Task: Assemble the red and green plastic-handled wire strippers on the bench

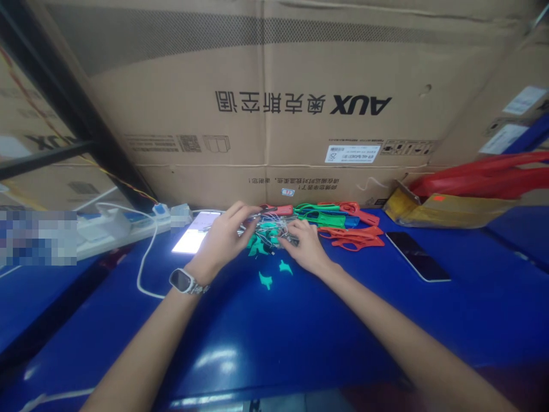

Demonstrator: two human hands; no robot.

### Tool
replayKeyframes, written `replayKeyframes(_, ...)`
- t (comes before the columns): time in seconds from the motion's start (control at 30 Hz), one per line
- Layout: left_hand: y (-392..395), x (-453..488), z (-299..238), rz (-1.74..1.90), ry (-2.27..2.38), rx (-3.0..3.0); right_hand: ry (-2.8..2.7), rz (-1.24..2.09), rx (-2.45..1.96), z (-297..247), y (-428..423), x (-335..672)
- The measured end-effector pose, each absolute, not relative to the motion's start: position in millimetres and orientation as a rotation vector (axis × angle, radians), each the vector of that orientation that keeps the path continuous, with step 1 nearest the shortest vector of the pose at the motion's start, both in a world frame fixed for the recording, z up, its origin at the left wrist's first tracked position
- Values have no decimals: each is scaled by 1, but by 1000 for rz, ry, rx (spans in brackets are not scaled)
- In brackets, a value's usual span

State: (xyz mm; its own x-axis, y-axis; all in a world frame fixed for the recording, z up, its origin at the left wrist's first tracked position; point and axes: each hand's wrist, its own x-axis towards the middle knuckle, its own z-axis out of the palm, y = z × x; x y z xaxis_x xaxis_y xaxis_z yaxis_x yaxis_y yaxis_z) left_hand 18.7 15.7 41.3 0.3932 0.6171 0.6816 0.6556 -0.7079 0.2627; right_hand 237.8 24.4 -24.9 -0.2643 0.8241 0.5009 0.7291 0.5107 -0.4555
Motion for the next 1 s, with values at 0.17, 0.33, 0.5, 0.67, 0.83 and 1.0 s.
replayKeyframes(0.17, 16, 8, 34, -959, -1330, -2693, -2035, 287, -1252, -21, 28, 243)
replayKeyframes(0.33, 27, 5, 15, -697, -1408, -2815, -2111, 272, -1334, -23, 39, 242)
replayKeyframes(0.5, 43, 10, 1, -729, -1340, -2738, -2129, 279, -1366, -24, 43, 238)
replayKeyframes(0.67, 44, 11, -4, -662, -1286, -2773, -2190, 341, -1281, -17, 28, 247)
replayKeyframes(0.83, 36, 16, 6, -659, -1298, -2717, -2062, 269, -1344, -7, 29, 287)
replayKeyframes(1.0, 40, 42, 26, -636, -1301, -2797, -1907, 15, -1698, -2, 48, 338)
